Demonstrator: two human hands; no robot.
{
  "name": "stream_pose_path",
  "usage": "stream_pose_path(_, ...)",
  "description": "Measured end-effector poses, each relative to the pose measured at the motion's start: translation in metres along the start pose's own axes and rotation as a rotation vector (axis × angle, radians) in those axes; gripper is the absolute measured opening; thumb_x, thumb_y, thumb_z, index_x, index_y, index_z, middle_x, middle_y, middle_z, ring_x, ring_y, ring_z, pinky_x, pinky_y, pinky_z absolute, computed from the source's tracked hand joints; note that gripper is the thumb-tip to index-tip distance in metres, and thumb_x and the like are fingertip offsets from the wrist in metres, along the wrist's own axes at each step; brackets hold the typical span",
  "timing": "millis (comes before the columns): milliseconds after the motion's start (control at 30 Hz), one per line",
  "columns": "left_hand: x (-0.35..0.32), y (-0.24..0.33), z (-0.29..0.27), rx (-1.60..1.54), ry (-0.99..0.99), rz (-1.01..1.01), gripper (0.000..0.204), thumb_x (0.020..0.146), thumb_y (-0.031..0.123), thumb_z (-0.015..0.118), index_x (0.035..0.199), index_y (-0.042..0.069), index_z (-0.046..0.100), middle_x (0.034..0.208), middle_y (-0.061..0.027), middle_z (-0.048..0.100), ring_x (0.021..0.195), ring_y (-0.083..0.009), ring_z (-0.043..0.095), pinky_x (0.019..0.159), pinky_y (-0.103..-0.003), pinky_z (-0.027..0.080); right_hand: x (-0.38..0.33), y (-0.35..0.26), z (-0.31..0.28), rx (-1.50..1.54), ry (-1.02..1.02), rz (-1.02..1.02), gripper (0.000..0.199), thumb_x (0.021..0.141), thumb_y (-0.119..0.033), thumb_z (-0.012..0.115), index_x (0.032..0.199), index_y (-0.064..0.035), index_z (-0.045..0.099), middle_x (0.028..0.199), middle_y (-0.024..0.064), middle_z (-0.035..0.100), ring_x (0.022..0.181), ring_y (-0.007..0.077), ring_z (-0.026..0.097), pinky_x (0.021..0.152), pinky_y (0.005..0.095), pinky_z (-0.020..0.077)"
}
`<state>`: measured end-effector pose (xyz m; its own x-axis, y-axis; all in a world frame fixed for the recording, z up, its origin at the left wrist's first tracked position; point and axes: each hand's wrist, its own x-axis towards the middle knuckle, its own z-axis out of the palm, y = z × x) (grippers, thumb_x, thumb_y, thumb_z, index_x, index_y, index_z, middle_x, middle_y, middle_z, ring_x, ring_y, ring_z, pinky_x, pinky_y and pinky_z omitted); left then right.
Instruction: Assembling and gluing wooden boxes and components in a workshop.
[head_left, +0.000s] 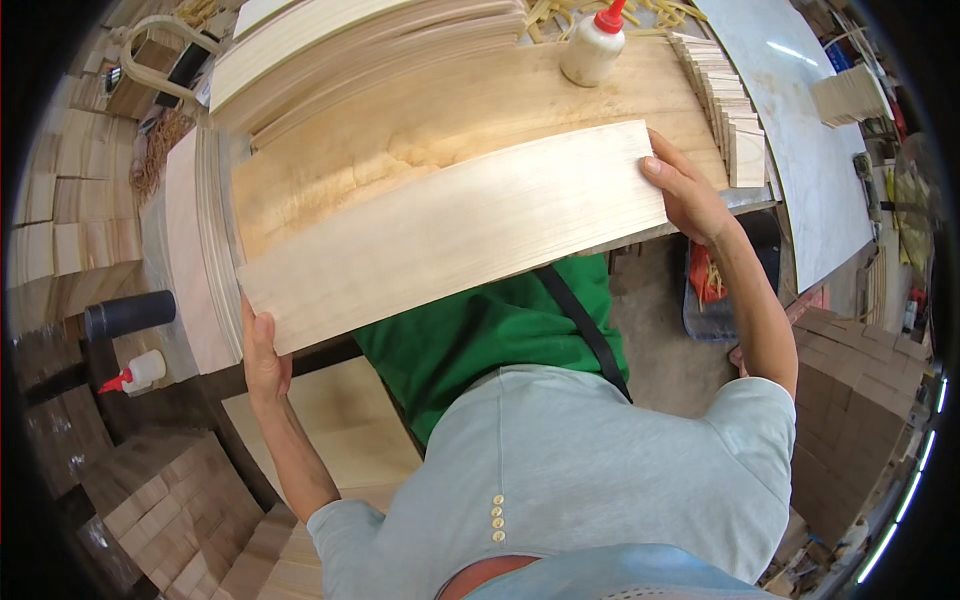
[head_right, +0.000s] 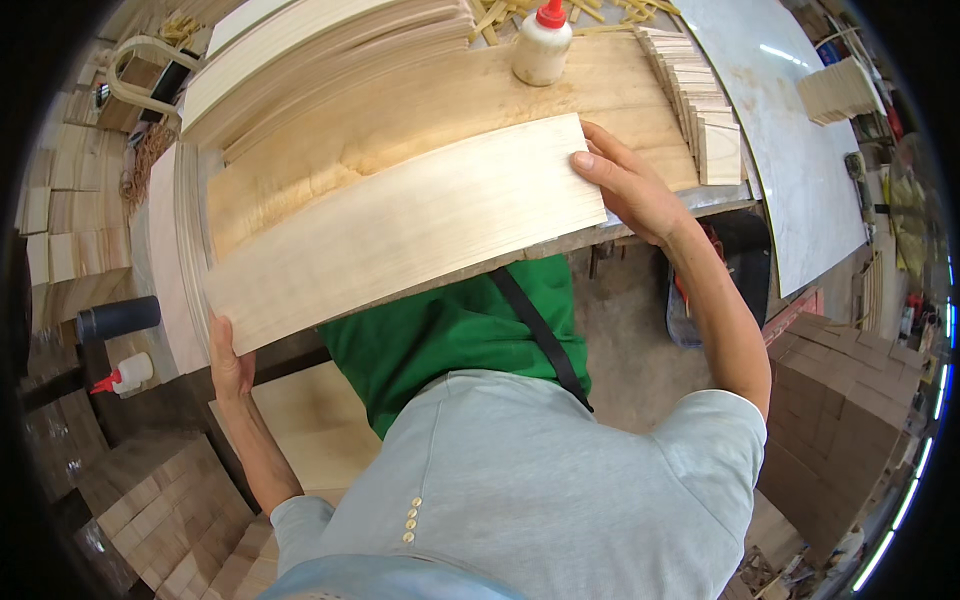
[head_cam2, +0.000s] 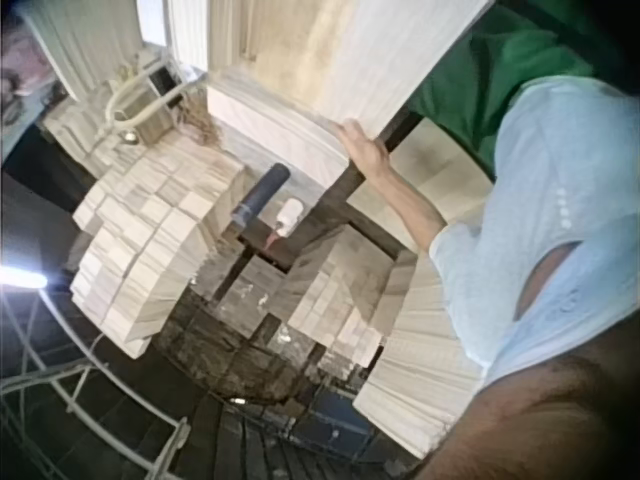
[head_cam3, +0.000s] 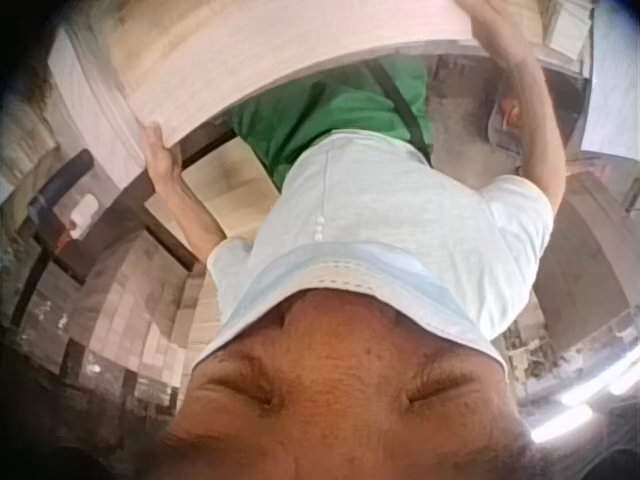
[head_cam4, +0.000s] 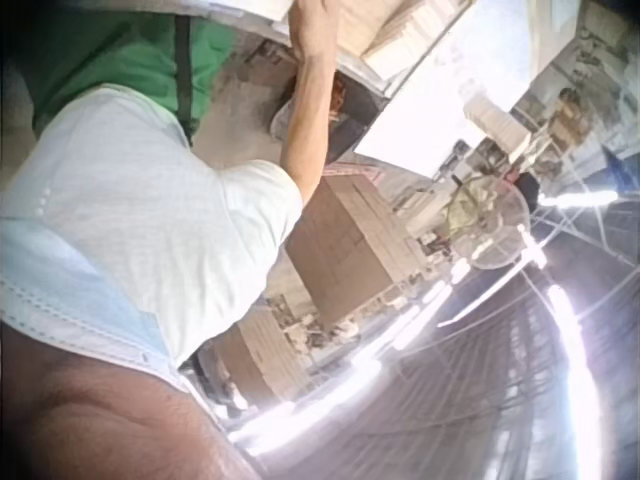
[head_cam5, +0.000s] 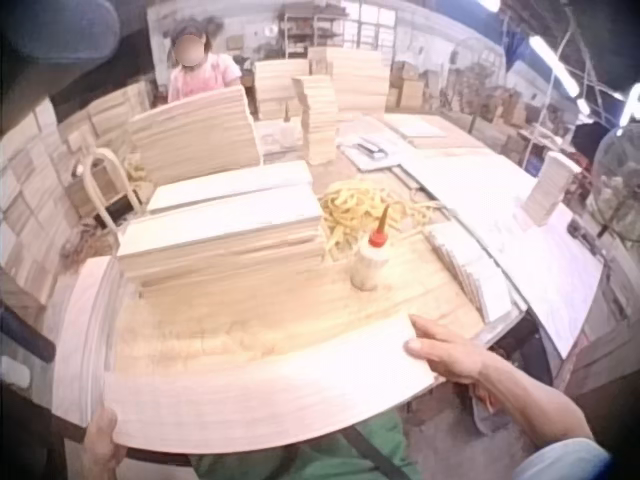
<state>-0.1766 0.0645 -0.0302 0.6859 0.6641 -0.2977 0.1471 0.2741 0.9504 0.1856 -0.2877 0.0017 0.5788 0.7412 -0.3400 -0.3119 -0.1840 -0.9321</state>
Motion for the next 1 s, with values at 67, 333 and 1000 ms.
stream_pose_path(67,0.01,0.009,0.007,0.065,-0.011,0.077,0.097,0.075,0.043,0.073,0.146,0.001,0.021,0.144,-0.0143,0.035,0.131,-0.0272,0.036,0.109,-0.039,0.03,0.005,-0.004,-0.006,0.023,0.001,-0.032,0.085,0.085,-0.039,0.064,0.147,-0.001,0.02,0.144,0.0172,0.035,0.132,0.0258,0.036,0.109,0.0368,0.0304)
stream_pose_path(333,0.054,0.03,0.019,0.28,-0.245,0.267,0.119,0.053,0.01,0.08,0.151,0.017,0.013,0.146,-0.0097,0.031,0.133,-0.0271,0.033,0.11,-0.039,0.029,0.035,-0.016,-0.021,-0.466,-0.107,-0.264,0.122,0.051,-0.018,0.076,0.152,-0.0177,0.008,0.151,0.0159,0.025,0.139,0.0272,0.026,0.114,0.0354,0.0221)
stream_pose_path(1000,0.031,0.024,0.003,0.231,-0.017,0.499,0.109,0.076,0.045,0.073,0.151,0.011,0.002,0.155,-0.0166,0.014,0.142,-0.0343,0.016,0.115,-0.046,0.012,0.267,-0.063,-0.099,-1.288,0.5,-1.022,0.025,0.085,-0.016,0.059,0.108,-0.0074,0.066,0.107,0.0105,0.063,0.103,0.031,0.055,0.089,0.0406,0.0449)
